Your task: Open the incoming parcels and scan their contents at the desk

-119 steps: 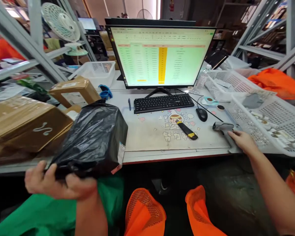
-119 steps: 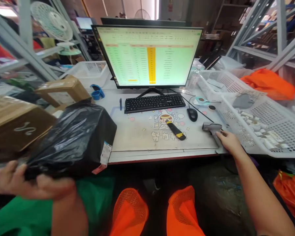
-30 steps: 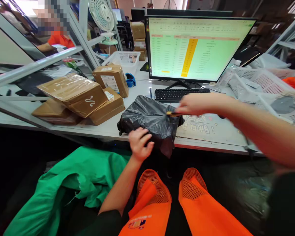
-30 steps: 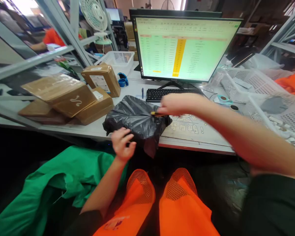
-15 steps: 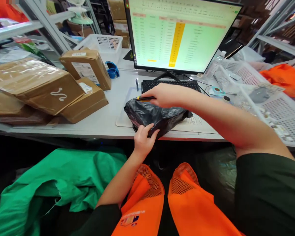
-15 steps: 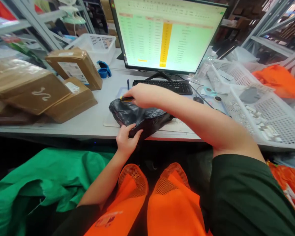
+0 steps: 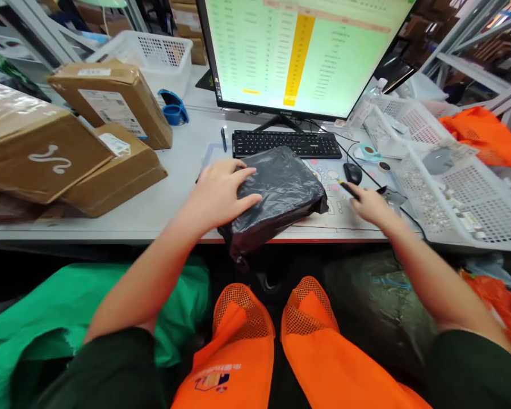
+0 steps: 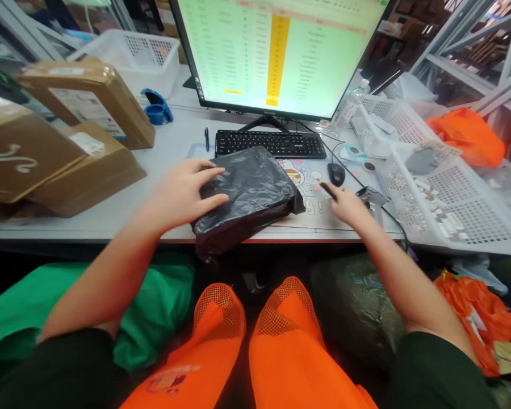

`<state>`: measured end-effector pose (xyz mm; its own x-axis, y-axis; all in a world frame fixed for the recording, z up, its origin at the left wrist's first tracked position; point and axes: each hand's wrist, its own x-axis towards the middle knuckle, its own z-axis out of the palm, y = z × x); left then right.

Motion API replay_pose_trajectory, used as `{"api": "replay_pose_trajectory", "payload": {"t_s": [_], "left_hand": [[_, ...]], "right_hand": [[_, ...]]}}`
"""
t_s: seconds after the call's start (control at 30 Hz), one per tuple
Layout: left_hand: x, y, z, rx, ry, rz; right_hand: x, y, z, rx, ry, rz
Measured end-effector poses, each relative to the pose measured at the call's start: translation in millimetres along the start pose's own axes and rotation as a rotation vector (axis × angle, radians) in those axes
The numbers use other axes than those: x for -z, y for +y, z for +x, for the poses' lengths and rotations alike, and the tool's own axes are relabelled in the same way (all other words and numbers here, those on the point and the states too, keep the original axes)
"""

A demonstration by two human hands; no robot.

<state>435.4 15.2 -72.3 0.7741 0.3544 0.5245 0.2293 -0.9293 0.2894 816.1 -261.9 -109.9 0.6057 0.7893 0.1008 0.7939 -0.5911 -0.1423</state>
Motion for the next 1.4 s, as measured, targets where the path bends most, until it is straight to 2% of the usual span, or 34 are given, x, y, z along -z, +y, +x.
{"api": "replay_pose_trajectory", "payload": {"t_s": [0.03, 0.1, 0.17, 0.2, 0.27, 0.3, 0.4, 0.5, 0.63, 0.73, 0.8, 0.87, 0.93, 0.97, 1.03, 1.13, 1.17, 1.23, 1.3, 1.33, 1.37, 1.4], "left_hand": [[-4.7, -8, 15, 0.006, -0.076, 0.003], [-15.7, -19, 33, 0.051, -0.17, -0.024], [-22.8, -23, 38, 0.093, -0.18, -0.059], [-23.9, -23, 36, 0.098, -0.164, -0.074], [-22.6, -17, 31, 0.068, -0.127, -0.106], [-21.0, -13, 29, 0.046, -0.112, -0.119], [-17.0, -2, 26, 0.008, -0.05, -0.121], [-11.4, -5, 24, 0.053, 0.082, -0.109], [11.4, -43, 2, 0.171, 0.328, -0.047], [23.8, -79, -36, 0.064, 0.276, 0.047], [19.3, -95, -66, 0.022, 0.234, 0.088], [6.8, -100, -91, 0.083, 0.23, 0.088], [-5.6, -90, -108, 0.168, 0.193, 0.066], [-9.6, -80, -112, 0.201, 0.179, 0.06], [-12.2, -52, -115, 0.241, 0.228, 0.066], [-12.2, -6, -118, 0.144, 0.323, 0.022], [-14.7, 5, -121, 0.077, 0.298, -0.015], [-26.3, 19, -131, -0.024, 0.145, -0.092], [-44.6, 20, -143, 0.007, -0.04, -0.118], [-54.7, 17, -149, 0.062, -0.106, -0.108], [-64.2, 13, -154, 0.129, -0.131, -0.087], [-72.5, 9, -157, 0.197, -0.101, -0.06]], "right_hand": [[-12, -24, 4, -0.018, 0.017, 0.037], [-17, -70, 7, 0.037, 0.156, 0.165], [-5, -114, 5, 0.253, 0.311, 0.317], [3, -135, 3, 0.39, 0.332, 0.367], [15, -177, 1, 0.623, 0.239, 0.364], [17, -196, 2, 0.686, 0.169, 0.329], [14, -233, 12, 0.739, 0.067, 0.275], [12, -232, 21, 0.807, 0.077, 0.372], [21, -188, 9, 0.876, 0.119, 0.498], [11, -153, -15, 0.931, 0.137, 0.38], [-7, -139, -31, 0.956, 0.126, 0.278], [-24, -134, -43, 0.945, 0.11, 0.21], [-31, -138, -51, 0.933, 0.081, 0.144], [-30, -143, -54, 0.925, 0.066, 0.11], [-20, -157, -61, 0.904, 0.058, 0.077], [-3, -184, -73, 0.924, 0.031, 0.122], [-2, -192, -76, 0.971, -0.028, 0.141], [-8, -202, -81, 1.072, -0.237, 0.151], [-20, -200, -84, 1.068, -0.434, 0.129], [-24, -194, -83, 1.038, -0.474, 0.121], [-27, -186, -82, 1.007, -0.456, 0.13], [-26, -176, -79, 0.974, -0.377, 0.164]]}}
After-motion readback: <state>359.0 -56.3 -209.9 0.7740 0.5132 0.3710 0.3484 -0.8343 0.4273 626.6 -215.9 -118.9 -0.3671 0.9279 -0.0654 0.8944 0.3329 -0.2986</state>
